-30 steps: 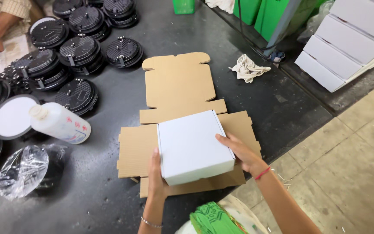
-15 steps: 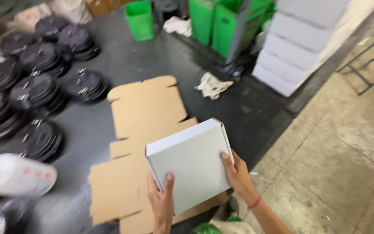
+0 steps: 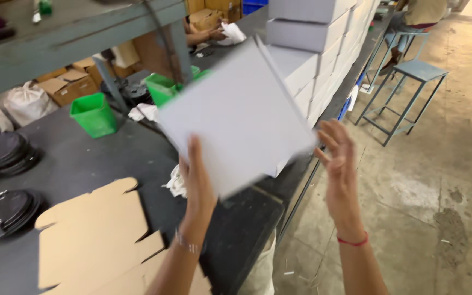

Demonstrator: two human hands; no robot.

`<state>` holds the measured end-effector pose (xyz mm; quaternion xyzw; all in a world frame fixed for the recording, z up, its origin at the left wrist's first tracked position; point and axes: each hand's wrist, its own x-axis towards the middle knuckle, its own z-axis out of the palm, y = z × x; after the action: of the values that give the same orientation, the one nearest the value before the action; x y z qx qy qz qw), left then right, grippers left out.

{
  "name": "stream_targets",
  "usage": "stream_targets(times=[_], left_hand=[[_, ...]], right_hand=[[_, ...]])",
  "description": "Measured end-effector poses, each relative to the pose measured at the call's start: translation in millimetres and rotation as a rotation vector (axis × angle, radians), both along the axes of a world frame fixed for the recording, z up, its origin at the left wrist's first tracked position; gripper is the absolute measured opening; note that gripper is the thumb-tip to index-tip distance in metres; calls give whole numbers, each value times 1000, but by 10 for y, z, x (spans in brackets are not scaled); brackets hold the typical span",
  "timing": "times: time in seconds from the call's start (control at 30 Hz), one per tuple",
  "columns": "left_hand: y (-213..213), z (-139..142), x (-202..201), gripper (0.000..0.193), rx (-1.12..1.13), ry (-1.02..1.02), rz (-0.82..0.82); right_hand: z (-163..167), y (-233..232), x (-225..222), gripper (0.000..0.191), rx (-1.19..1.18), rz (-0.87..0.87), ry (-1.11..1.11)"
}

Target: The person folds flat cardboard sheets into white rectangular boxes, inserts plastic-wrapped black circular items into each box, closes the lids, and stacks the finished boxes on the table. The process is repeated multiple times.

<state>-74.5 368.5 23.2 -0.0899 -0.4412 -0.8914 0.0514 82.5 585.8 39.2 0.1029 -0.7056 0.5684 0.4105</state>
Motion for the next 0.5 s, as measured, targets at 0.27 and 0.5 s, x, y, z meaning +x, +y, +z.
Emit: stream_targets(times=[0.27,0.5], left_hand=[[1295,1179,-1517,74,-329,-266,-125],[1982,1158,-1717,87,-91,-112,134]], right_hand=[[-537,768,79,46,-147,-139,-397],[-1899,1207,75,51,-168,88,-760]])
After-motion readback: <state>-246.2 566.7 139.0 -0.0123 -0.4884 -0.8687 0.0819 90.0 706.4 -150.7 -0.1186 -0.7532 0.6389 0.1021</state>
